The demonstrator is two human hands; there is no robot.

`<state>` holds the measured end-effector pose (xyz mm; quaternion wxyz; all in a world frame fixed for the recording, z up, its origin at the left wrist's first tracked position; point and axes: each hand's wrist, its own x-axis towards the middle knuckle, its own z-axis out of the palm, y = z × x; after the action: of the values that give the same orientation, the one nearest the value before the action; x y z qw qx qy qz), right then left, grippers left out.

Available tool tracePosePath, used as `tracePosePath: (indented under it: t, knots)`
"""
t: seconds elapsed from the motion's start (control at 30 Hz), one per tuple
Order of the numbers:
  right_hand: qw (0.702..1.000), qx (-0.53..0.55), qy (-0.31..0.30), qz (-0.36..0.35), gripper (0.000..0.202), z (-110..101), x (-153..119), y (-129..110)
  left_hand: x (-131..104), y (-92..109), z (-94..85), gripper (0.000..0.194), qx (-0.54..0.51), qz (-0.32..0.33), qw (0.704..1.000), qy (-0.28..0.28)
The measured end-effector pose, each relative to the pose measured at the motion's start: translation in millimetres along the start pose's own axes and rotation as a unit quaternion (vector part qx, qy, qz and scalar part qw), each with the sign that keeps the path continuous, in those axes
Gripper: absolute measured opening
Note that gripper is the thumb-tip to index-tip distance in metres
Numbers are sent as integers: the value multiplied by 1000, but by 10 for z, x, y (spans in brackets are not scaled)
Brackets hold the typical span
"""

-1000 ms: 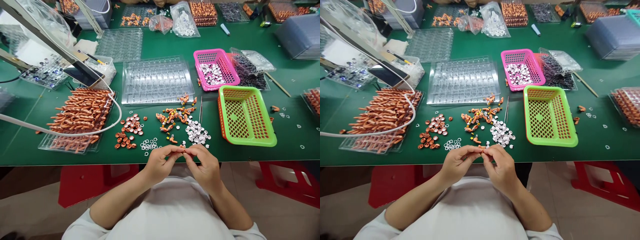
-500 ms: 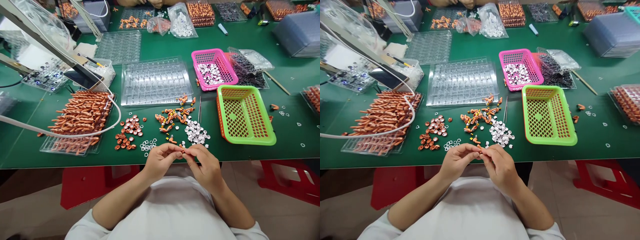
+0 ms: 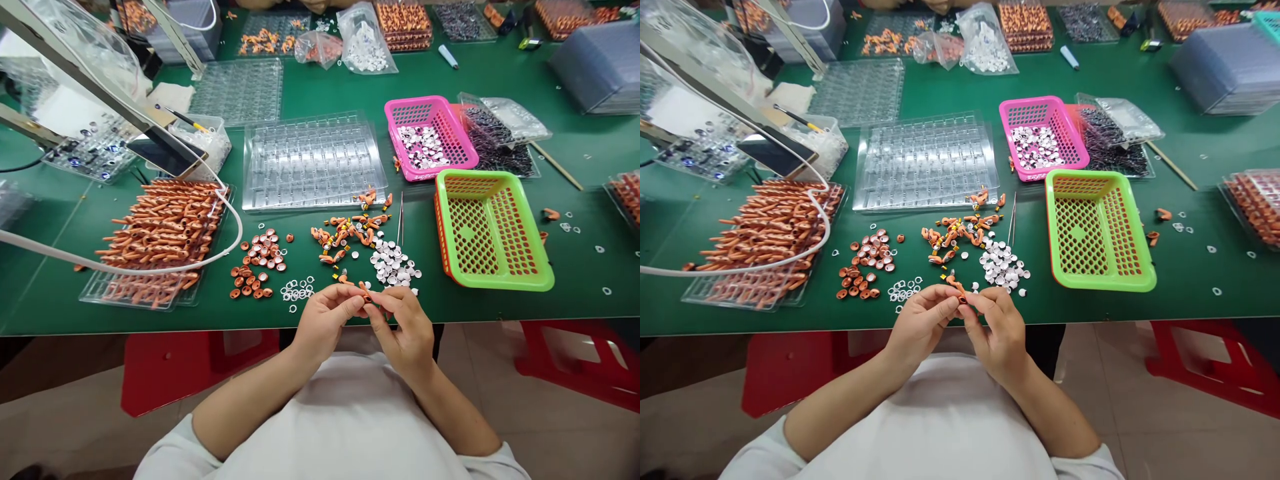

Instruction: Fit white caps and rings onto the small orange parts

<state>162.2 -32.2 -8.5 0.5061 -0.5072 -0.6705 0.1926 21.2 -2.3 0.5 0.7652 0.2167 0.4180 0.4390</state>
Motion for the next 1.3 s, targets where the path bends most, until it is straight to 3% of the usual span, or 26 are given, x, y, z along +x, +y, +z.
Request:
tracePosePath:
  t: [0.23, 0.43, 0.63, 0.8, 0.93, 1.07, 1.17, 1.3]
  knots:
    - [1000, 3, 1, 3, 27, -10, 8, -28, -10, -59, -38, 14, 39, 30, 998, -26]
    - [999, 25, -23, 29, 24, -64, 31, -47, -45, 0, -35, 16, 135, 52, 989, -9]
    - [980, 112, -57, 157, 13, -109, 32, -30, -82, 49, -42, 16, 217, 79, 973, -23]
    - [919, 263, -59, 288, 6, -104, 20, 39, -89, 42, -53, 13, 231, 118, 965, -34]
    - [848, 382, -63, 361, 12, -82, 8, 92, -54, 86, -59, 29, 196, 66, 977, -53]
    - [806, 440, -74, 388, 16, -62, 21, 92, 5, 130, -85, 25, 156, 8, 985, -77]
    - [804, 451, -72, 380, 14, -50, 22, 90, 37, 129, -101, 23, 132, -12, 988, -83]
    - [831, 423, -81, 352, 14, -52, 2, 114, 64, 123, -113, 25, 95, -51, 989, -101]
